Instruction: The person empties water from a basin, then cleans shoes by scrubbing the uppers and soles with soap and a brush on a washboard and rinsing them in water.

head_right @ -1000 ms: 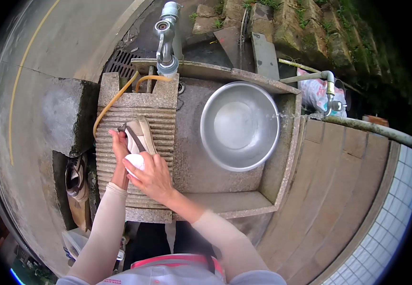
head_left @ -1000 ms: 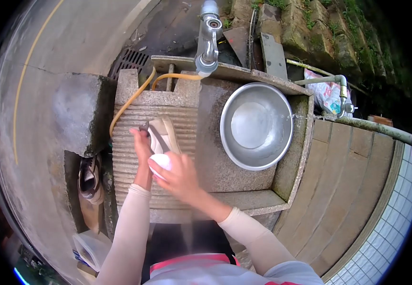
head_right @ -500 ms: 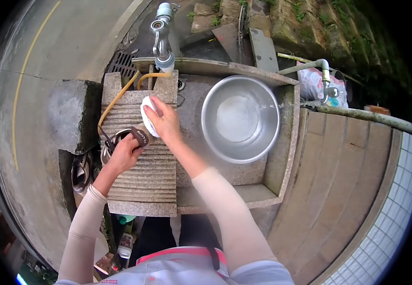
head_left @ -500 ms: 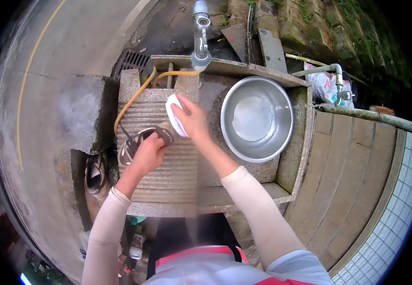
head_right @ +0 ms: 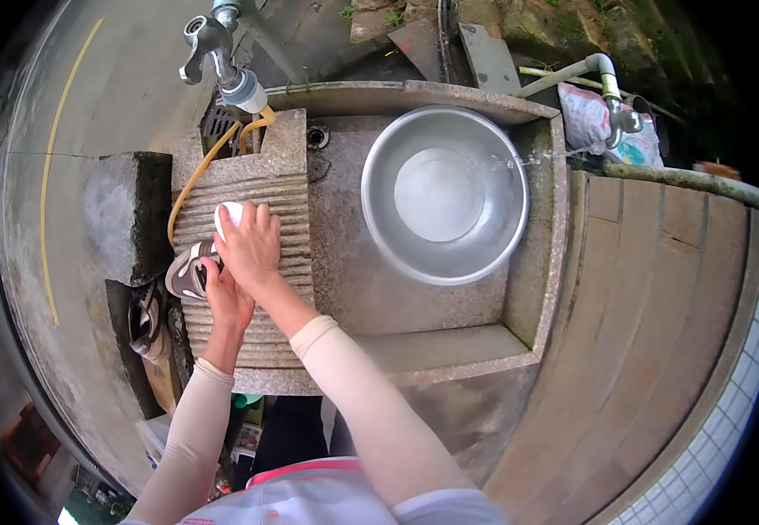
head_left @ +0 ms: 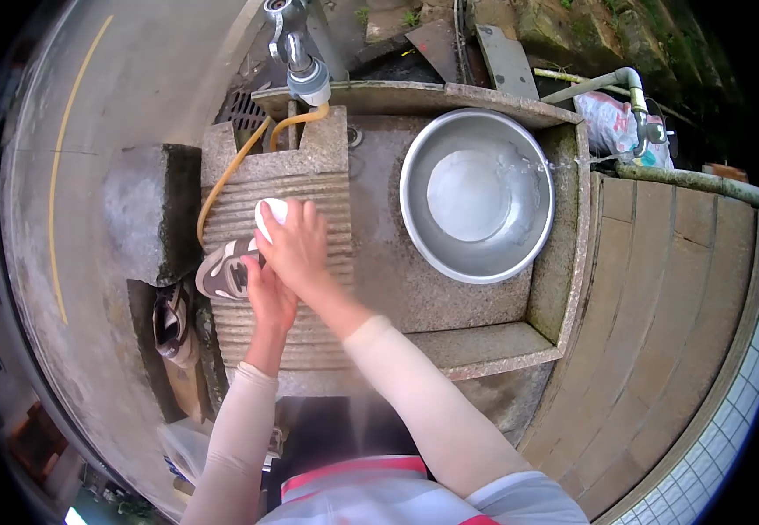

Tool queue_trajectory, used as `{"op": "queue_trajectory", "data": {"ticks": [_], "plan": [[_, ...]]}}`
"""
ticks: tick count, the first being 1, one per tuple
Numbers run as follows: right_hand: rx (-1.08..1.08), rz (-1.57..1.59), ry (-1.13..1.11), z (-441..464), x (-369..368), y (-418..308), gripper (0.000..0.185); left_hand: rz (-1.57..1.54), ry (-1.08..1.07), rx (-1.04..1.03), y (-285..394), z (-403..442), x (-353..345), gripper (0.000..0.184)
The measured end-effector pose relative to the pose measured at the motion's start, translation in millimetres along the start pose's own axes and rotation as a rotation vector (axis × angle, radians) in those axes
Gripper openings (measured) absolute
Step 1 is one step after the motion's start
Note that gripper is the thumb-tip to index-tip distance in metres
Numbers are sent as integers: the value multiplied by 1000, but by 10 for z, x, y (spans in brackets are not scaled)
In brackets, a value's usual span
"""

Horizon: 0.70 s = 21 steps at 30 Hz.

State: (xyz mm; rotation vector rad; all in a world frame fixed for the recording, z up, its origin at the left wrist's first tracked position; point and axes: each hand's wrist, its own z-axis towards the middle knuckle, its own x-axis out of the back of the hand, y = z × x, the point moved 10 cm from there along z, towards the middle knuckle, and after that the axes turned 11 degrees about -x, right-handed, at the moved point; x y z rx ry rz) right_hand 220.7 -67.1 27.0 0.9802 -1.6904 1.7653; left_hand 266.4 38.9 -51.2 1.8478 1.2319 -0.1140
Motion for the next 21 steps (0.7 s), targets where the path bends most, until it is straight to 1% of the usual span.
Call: {"op": "queue_trajectory", "data": {"ticks": [1,3,4,5,6,7,8,9,10,11,12,13,14,16,17,18,19,20,21], "plan": [[-2,-81,-84,209,-205,-52,39,21,19,15,-23,41,100,92],[14,-9,-14,160,-83,-47,40,-31,24,66,-68,133,249,94],[24,21,13,59,-6,-22,41,-65,33,96,-43,87,193,95],[95,73,76,-196,237,8,44,-129,88,64,-27,52,122,98],[127,25,55,-472,385,69,49,-134,34,64,-74,97,153,98],[121,19,61,-777,445,185,53,-127,127,77,-85,99,191,99],[133,20,48,-1016,469,265,53,-115,228,93,-98,72,268,99],[127,21,57,-1002,446,270,53,-145,267,97,-149,74,320,100],[115,27,65,-947,453,223,52,-96,181,65,-133,90,297,95],[125,15,64,-815,339,136,51,-100,141,50,-134,126,336,92],[131,0,64,-531,255,-35,49,-103,99,40,-161,162,368,89],[107,-41,0,-227,37,-174,46,-76,166,-56,-51,119,265,82],[86,-84,-56,-14,-122,-237,43,-56,161,-153,160,18,-53,79],[55,-59,-28,90,-126,-196,41,-189,67,37,36,52,-22,79],[43,-46,-20,90,-118,-202,40,-149,94,3,55,56,82,81],[77,21,19,-96,62,-154,41,-120,114,-26,25,87,141,83],[115,5,85,-348,230,-97,46,-95,131,-44,-14,93,144,85],[110,4,37,-594,315,12,49,-141,125,98,-124,62,150,91],[103,-4,56,-715,351,76,49,-98,157,85,-165,102,265,92]]}}
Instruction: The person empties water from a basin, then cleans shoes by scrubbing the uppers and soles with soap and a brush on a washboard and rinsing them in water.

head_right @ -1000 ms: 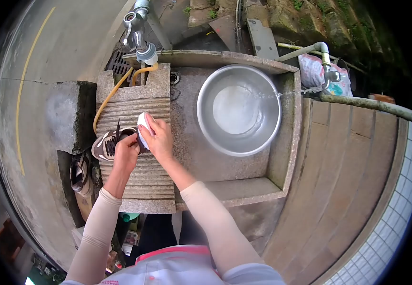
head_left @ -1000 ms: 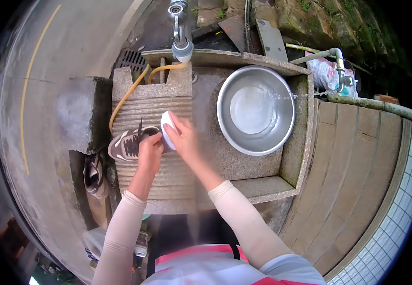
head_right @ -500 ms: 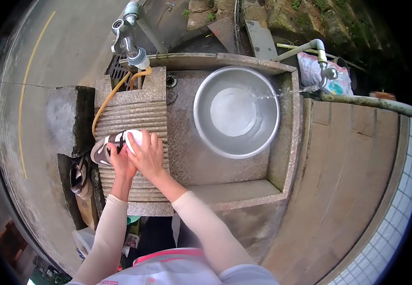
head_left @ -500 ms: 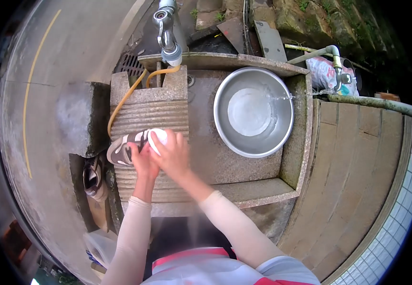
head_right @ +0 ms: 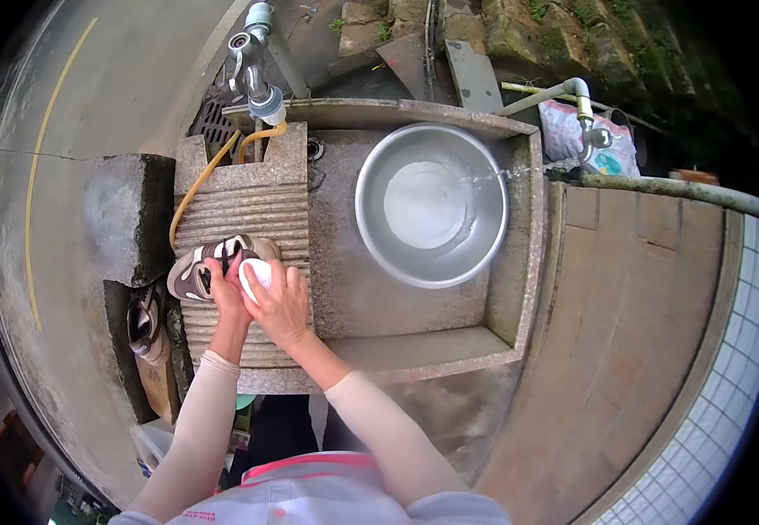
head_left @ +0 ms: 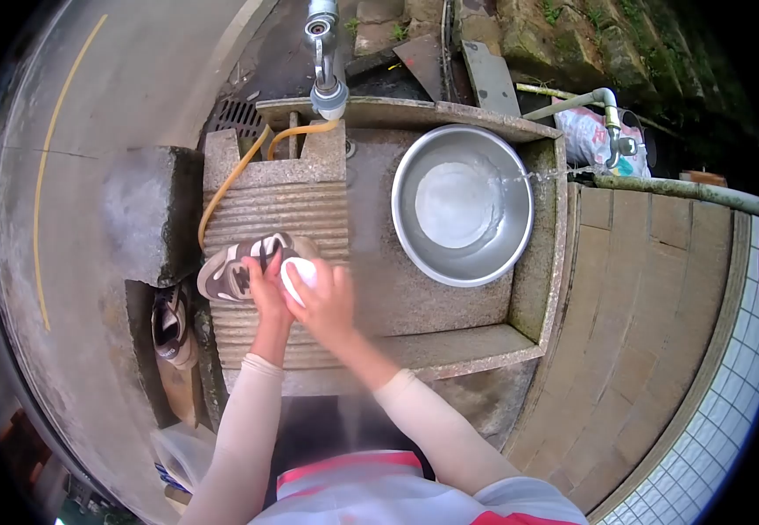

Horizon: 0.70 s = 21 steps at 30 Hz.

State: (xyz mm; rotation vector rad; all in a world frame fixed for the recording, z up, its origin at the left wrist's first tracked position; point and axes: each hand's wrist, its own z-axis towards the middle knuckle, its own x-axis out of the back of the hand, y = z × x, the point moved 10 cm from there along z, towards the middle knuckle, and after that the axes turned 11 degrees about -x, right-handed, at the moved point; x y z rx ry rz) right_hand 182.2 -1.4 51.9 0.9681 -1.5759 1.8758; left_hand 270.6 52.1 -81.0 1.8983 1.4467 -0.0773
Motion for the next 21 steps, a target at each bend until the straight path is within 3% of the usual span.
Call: {"op": "queue_trajectory", "data": {"ticks": [3,5,6,9,10,12,13,14,15,17,18,19,21], "plan": [[-44,39,6,-38,20,70,50,86,23,-57,34,-24,2,93],[-123,44,66,613,-215,61,40,9,-87,-36,0,49,1,89],[-153,-5,-12,901,-539,122,37,22,-122,-74,24,65,-31,86],[-135,-21,-143,1156,-938,181,44,96,-26,-162,151,-22,-159,59],[-229,200,-281,1126,-1030,387,47,221,-95,-215,207,-1,-172,42],[-488,645,-627,1109,-1256,889,57,1060,-149,-595,429,-158,-413,47],[-508,564,-651,1116,-1051,1029,58,1480,-173,-784,461,-272,-626,53],[-493,564,-612,1161,-974,1132,58,1605,-171,-828,410,-260,-674,61],[-481,567,-572,1214,-938,1239,59,1668,-97,-744,397,-191,-657,49],[-421,718,-532,1301,-720,1144,53,1301,-121,-498,352,236,-312,32],[-440,798,-547,1326,-641,1051,53,892,-101,-354,415,36,-521,16],[-456,880,-558,1356,-582,956,53,770,-98,-304,452,29,-555,15],[-292,628,-461,1267,-467,688,51,607,-72,-283,437,37,-589,16]]}}
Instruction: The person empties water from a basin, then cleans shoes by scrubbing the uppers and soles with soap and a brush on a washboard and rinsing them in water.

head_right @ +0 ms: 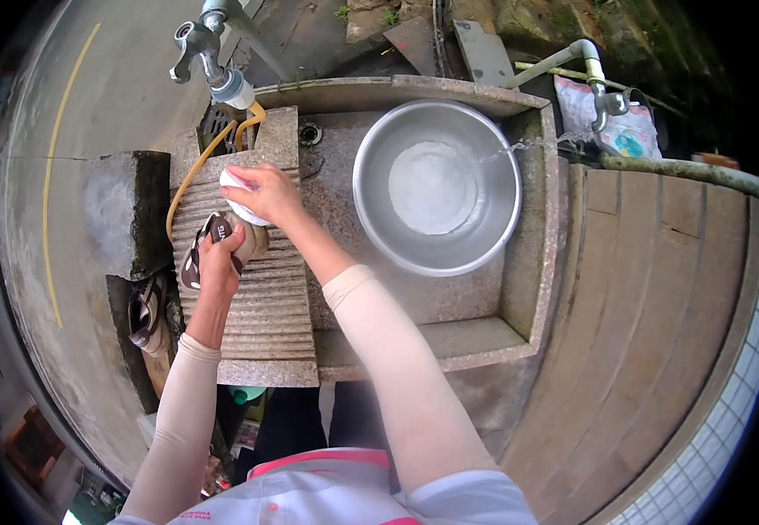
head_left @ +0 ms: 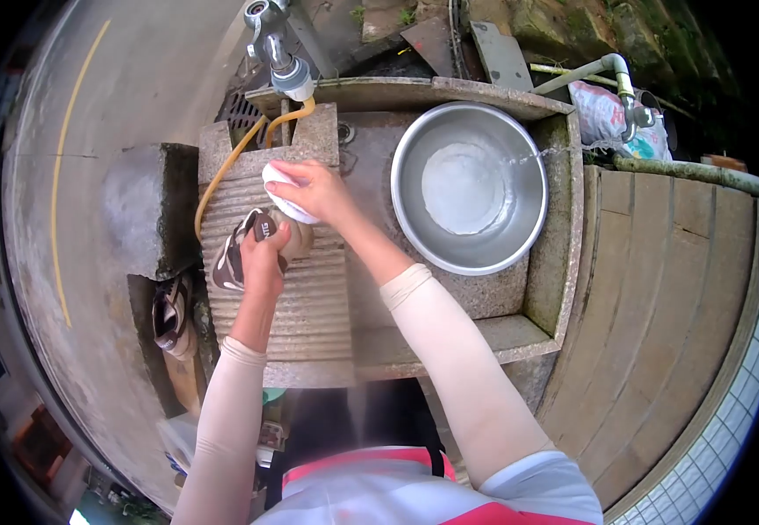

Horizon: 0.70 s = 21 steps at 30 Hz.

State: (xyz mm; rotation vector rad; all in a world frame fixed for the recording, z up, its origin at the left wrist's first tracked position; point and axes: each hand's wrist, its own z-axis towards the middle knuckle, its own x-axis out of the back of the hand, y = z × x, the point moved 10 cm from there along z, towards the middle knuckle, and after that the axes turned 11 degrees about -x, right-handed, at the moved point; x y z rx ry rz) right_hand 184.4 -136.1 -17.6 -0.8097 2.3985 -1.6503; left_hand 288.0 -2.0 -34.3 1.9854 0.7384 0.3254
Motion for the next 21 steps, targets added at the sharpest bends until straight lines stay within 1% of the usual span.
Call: {"op": "queue_trajectory", "data": {"ticks": [2,4,5,6,8,10,11,12,13,14,16,18,19,20,21], "plan": [[45,-343,288,-350,77,-129,49,-4,68,57,-265,35,31,17],[38,-310,535,-860,166,162,48,18,131,58,-428,55,-33,14],[54,-273,571,-1149,115,336,48,37,151,57,-504,87,-40,18],[70,-238,600,-1370,84,457,49,55,179,58,-578,121,-22,22],[66,-289,620,-1540,-4,392,49,57,185,106,-504,59,-47,18],[22,-321,664,-1176,31,321,45,10,157,102,-483,162,-38,15],[36,-376,707,-937,94,208,41,-87,168,74,-425,237,-69,11],[39,-455,749,-704,198,106,38,-10,144,64,-472,317,-40,10],[20,-449,700,-404,247,160,37,-20,161,59,-467,317,-41,9],[79,-408,677,-265,233,94,36,-30,178,55,-459,304,-40,9],[96,-319,686,-412,239,90,38,16,196,73,-482,333,31,7],[112,-177,745,-1014,216,210,42,71,225,75,-459,350,37,6],[81,-186,682,-1325,27,341,43,37,202,108,-584,426,85,7],[46,-193,613,-1556,-151,453,44,68,230,119,-565,421,111,8],[50,-186,627,-1637,-197,428,44,82,217,119,-528,394,97,8]]}}
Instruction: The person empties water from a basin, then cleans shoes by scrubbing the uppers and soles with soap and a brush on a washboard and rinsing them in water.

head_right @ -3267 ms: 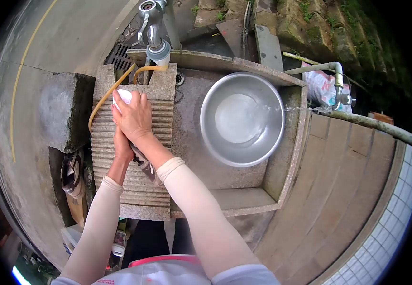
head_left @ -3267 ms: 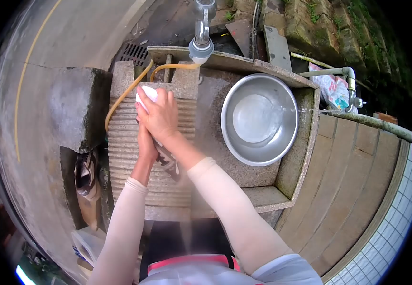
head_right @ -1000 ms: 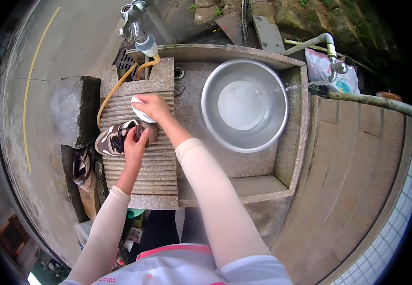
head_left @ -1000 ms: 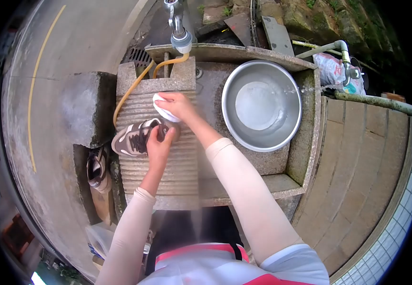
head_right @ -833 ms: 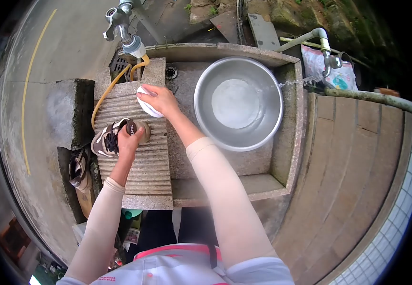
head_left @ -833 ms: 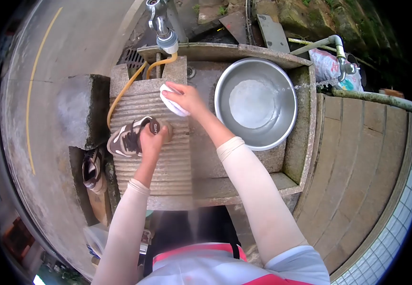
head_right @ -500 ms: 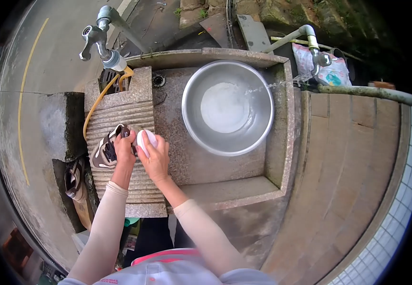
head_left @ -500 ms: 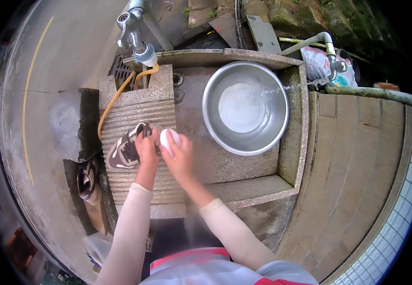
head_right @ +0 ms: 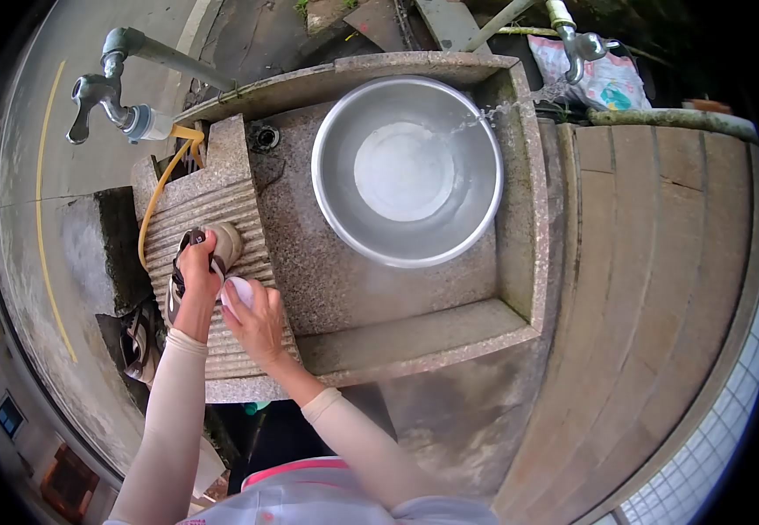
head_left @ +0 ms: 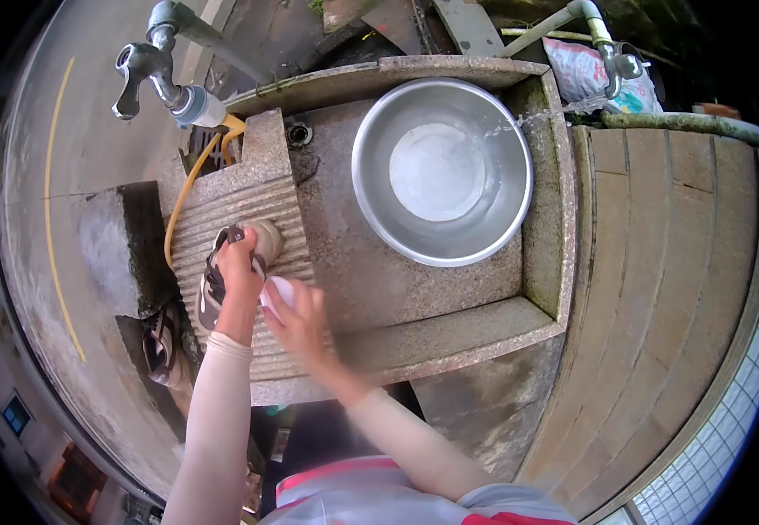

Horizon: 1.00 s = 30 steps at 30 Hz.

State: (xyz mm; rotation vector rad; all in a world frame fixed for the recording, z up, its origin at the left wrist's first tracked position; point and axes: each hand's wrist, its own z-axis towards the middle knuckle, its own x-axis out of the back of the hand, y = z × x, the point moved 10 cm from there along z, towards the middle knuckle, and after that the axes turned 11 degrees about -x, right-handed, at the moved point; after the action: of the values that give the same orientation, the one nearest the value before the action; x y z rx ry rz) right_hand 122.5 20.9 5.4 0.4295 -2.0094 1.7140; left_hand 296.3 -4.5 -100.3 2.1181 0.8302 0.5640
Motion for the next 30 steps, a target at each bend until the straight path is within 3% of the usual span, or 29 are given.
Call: {"op": "queue_trajectory", "data": {"ticks": [7,11,14,15,19,22,28,30], "plan": [[-10,12,60,99,-186,-56,48,-101,-14,44,71,254,33,15],[-54,119,127,54,7,-148,48,-190,3,222,68,155,14,17],[-45,166,159,449,-62,-415,48,-289,22,208,388,-94,68,27],[71,186,124,651,-57,-710,48,-447,-169,250,478,30,22,28],[107,129,89,1234,-341,-1243,44,-417,-141,165,905,-19,90,30],[197,133,17,1223,-399,-1357,47,-479,-108,192,836,9,171,33],[194,212,174,239,7,-1011,51,-571,-144,287,769,-150,255,33],[246,94,161,509,-102,-1184,46,-516,-170,142,873,-174,308,32]]}}
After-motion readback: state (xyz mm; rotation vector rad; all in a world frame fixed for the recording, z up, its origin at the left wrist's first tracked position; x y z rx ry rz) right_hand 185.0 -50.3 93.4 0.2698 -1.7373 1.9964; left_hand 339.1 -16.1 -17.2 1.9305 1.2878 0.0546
